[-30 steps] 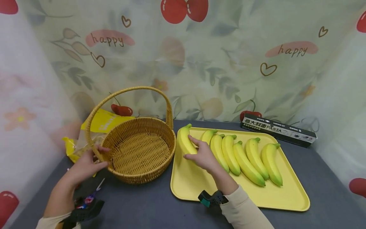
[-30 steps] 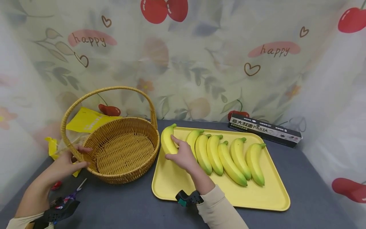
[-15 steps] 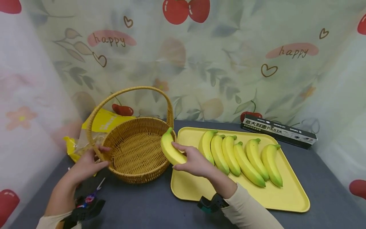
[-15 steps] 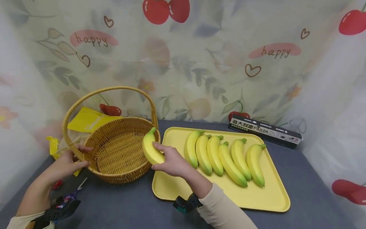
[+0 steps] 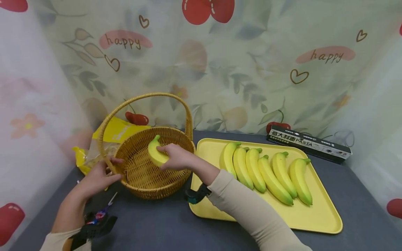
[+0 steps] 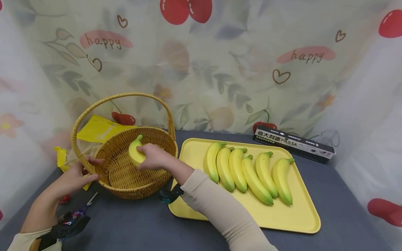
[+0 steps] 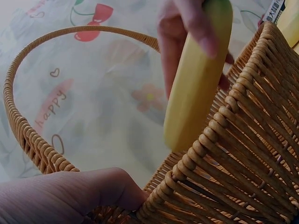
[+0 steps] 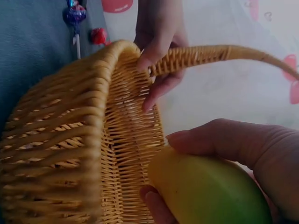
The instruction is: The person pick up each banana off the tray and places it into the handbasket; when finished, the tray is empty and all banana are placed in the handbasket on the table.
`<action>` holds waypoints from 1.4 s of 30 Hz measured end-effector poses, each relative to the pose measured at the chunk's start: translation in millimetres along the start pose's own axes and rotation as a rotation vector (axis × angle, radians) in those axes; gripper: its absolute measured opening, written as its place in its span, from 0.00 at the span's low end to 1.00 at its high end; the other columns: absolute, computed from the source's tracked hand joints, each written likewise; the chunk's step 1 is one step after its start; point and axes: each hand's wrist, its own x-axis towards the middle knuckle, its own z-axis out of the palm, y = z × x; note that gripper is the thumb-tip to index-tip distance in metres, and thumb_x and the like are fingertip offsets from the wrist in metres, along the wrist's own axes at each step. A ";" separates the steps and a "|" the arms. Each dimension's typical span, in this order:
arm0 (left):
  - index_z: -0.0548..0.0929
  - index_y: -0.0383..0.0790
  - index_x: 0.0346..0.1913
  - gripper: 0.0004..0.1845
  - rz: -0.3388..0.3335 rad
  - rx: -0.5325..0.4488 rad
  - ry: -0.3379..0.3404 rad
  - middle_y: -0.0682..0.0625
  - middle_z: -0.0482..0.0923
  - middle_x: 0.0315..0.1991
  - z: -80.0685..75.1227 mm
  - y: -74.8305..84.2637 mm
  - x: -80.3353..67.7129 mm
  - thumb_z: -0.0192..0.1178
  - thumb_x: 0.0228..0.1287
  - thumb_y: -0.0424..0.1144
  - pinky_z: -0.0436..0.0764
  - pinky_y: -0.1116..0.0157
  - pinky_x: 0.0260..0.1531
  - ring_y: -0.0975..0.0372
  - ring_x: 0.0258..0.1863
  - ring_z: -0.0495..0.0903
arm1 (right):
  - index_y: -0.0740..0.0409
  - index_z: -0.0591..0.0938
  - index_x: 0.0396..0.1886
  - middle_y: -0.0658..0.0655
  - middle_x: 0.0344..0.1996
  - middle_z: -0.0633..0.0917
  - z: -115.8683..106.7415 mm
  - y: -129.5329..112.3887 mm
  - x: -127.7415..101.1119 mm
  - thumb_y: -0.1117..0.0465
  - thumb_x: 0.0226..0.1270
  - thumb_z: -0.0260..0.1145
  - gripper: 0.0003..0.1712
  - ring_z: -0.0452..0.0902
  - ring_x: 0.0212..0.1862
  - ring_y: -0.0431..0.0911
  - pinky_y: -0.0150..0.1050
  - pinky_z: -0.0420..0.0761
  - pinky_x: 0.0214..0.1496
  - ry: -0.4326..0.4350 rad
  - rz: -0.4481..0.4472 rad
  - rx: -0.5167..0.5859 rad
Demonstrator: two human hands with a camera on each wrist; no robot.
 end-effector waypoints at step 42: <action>0.66 0.25 0.57 0.22 0.016 -0.009 -0.029 0.31 0.69 0.56 -2.3 1.3 -0.5 0.57 0.63 0.33 0.75 0.48 0.51 0.36 0.57 0.68 | 0.54 0.56 0.72 0.55 0.58 0.69 40.3 -33.4 75.0 0.66 0.62 0.63 0.40 0.75 0.48 0.47 0.42 0.79 0.54 -0.385 0.342 0.429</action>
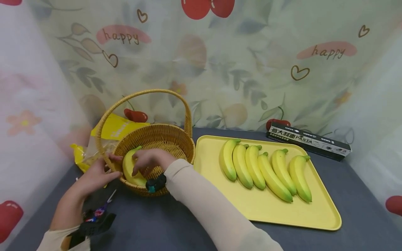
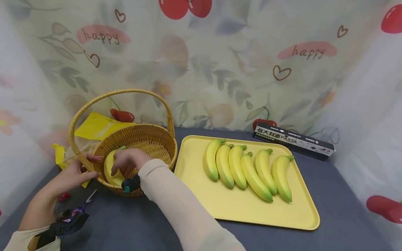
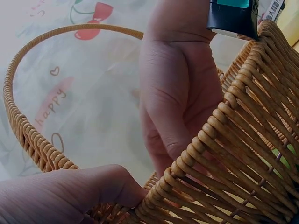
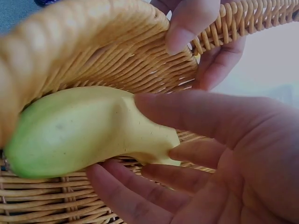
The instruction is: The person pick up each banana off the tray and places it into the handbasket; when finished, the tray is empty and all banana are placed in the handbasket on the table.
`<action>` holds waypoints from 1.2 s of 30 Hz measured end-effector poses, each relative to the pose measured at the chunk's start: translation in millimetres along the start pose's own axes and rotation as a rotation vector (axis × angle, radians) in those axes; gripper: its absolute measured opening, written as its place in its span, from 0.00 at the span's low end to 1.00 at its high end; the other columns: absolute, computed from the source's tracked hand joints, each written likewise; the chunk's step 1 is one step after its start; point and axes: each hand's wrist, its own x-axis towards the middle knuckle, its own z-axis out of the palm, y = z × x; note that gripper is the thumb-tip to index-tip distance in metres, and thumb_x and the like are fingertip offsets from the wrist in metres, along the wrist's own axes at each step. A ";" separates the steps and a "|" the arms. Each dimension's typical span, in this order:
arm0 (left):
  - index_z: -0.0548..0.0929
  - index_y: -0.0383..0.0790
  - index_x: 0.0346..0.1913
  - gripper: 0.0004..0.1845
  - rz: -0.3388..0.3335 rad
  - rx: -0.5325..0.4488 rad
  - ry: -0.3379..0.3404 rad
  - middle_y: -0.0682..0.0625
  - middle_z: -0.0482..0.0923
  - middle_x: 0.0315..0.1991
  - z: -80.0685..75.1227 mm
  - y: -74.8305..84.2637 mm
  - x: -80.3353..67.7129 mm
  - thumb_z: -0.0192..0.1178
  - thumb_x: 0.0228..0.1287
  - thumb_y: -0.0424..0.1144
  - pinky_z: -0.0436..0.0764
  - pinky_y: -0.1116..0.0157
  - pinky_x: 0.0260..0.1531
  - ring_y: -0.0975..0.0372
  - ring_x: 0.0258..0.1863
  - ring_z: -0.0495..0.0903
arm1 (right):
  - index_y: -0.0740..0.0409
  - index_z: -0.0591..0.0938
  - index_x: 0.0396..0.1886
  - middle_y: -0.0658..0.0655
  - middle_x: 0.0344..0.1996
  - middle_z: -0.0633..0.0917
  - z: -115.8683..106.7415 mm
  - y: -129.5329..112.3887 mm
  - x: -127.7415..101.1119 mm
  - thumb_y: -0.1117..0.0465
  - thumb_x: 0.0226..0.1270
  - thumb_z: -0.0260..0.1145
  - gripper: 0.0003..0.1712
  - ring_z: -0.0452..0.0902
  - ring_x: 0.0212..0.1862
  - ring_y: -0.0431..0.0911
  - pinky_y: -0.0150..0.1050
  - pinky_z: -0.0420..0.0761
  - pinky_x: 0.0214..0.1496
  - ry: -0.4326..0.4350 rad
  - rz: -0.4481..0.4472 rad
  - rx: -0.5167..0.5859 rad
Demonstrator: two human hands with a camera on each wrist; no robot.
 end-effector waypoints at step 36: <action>0.65 0.23 0.56 0.23 0.004 -0.047 0.023 0.28 0.68 0.56 1.8 -3.0 0.5 0.57 0.62 0.31 0.63 0.36 0.56 0.35 0.61 0.62 | 0.52 0.64 0.69 0.53 0.68 0.67 -36.8 57.9 -69.8 0.54 0.64 0.63 0.35 0.65 0.67 0.48 0.38 0.69 0.65 0.208 -0.355 -0.109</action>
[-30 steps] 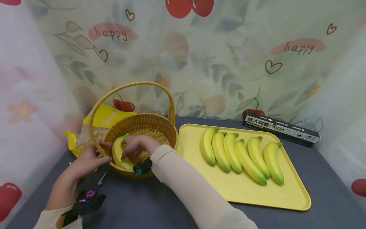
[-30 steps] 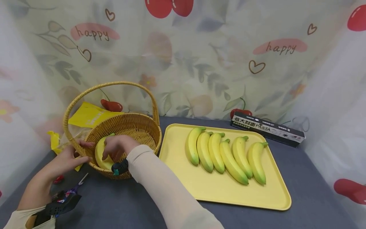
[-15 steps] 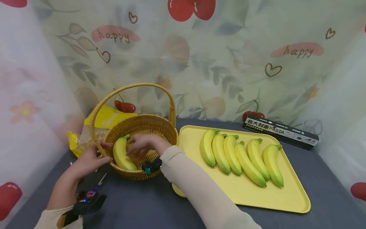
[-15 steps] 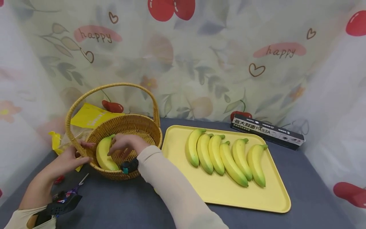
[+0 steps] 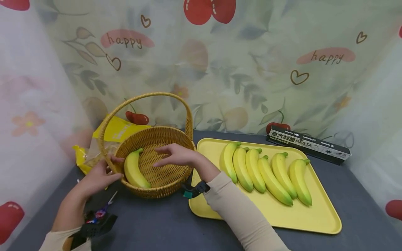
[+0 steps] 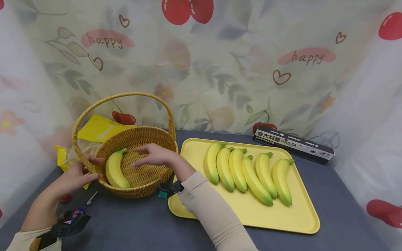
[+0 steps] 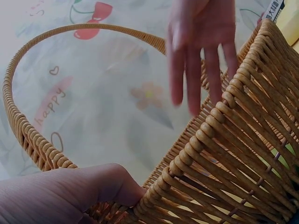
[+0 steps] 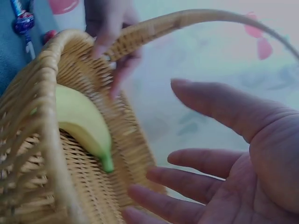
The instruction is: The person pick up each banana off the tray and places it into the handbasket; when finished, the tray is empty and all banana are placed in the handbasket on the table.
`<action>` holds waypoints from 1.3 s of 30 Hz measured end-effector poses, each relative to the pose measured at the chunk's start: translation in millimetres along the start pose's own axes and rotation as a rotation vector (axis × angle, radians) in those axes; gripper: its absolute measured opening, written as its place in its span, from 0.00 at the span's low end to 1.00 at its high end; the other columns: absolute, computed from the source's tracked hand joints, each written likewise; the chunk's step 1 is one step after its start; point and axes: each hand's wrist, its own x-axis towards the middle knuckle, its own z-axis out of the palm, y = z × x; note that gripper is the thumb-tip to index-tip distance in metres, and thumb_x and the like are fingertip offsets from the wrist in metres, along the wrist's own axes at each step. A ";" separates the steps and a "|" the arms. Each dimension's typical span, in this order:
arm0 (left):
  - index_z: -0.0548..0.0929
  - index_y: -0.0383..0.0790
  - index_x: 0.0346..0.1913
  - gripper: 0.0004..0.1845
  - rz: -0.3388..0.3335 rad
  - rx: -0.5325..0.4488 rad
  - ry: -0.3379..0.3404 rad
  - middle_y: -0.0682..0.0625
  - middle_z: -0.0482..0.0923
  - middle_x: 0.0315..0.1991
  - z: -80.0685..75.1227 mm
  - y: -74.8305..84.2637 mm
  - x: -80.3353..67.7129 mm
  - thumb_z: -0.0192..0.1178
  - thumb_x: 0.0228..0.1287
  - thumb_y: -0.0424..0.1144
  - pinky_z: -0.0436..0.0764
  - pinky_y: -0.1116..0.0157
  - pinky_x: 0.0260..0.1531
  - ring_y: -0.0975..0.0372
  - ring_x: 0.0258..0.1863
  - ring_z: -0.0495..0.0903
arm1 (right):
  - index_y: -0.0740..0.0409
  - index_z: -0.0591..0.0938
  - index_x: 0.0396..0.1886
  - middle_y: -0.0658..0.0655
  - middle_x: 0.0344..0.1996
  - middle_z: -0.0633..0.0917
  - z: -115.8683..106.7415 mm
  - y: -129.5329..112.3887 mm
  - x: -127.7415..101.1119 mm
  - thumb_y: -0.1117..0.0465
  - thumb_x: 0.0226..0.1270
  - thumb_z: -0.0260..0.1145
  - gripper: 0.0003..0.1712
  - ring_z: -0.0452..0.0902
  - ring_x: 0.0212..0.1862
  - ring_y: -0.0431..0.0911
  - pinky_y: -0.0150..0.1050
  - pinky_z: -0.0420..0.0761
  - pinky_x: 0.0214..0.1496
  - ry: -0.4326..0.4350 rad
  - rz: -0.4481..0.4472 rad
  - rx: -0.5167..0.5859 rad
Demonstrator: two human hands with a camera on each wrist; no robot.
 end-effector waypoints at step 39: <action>0.65 0.22 0.55 0.23 0.018 -0.025 -0.007 0.27 0.67 0.56 -0.2 -2.2 1.8 0.58 0.61 0.30 0.61 0.33 0.55 0.35 0.62 0.61 | 0.63 0.67 0.65 0.64 0.69 0.61 -20.0 128.8 -87.2 0.63 0.59 0.66 0.34 0.53 0.71 0.58 0.53 0.59 0.70 0.801 0.186 0.043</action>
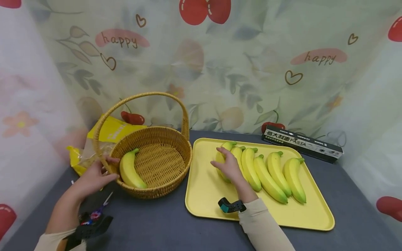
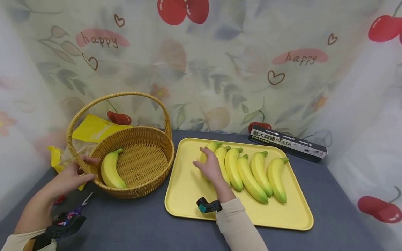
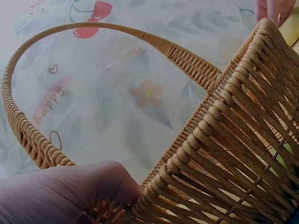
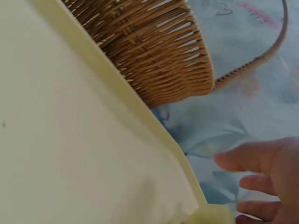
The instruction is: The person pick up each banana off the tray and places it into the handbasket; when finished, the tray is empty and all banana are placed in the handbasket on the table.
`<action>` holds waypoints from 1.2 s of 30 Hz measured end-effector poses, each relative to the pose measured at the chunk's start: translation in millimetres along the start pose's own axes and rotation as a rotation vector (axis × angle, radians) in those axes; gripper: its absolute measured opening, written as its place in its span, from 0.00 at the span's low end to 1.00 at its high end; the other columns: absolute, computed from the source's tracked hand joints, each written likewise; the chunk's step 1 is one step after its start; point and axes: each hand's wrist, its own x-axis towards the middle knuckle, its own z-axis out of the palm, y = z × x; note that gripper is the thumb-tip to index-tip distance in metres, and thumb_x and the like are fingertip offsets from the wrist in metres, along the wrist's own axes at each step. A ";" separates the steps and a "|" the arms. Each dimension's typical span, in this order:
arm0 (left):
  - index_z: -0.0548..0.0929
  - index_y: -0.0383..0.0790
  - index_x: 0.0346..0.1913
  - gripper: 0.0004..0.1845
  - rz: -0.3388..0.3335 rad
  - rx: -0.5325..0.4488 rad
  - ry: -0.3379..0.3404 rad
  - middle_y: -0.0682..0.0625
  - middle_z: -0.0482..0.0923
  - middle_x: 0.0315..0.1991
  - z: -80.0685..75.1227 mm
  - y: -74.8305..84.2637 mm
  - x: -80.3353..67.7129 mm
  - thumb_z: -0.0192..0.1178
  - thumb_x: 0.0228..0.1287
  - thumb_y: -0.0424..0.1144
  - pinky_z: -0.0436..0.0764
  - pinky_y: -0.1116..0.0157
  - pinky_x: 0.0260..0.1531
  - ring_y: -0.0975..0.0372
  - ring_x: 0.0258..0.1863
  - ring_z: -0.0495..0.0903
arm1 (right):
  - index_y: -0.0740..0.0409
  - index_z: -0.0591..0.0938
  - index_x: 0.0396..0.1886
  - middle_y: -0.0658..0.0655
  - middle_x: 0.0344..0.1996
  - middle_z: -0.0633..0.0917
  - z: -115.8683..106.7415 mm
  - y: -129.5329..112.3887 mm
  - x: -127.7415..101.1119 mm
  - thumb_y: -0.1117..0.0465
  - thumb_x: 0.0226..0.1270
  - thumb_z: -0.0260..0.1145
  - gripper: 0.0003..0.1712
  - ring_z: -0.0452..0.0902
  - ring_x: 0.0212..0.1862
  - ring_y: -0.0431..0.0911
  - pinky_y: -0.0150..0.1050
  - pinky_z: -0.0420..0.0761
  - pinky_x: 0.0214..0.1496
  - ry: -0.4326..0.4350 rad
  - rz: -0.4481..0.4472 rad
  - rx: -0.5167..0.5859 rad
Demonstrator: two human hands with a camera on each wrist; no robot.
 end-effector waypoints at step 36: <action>0.64 0.24 0.56 0.22 -0.016 -0.001 0.004 0.27 0.67 0.57 1.9 1.1 -3.0 0.57 0.62 0.31 0.64 0.35 0.55 0.33 0.61 0.61 | 0.67 0.57 0.69 0.69 0.71 0.51 12.1 1.1 -1.7 0.74 0.52 0.65 0.44 0.48 0.71 0.62 0.54 0.63 0.67 -0.086 -0.113 -0.113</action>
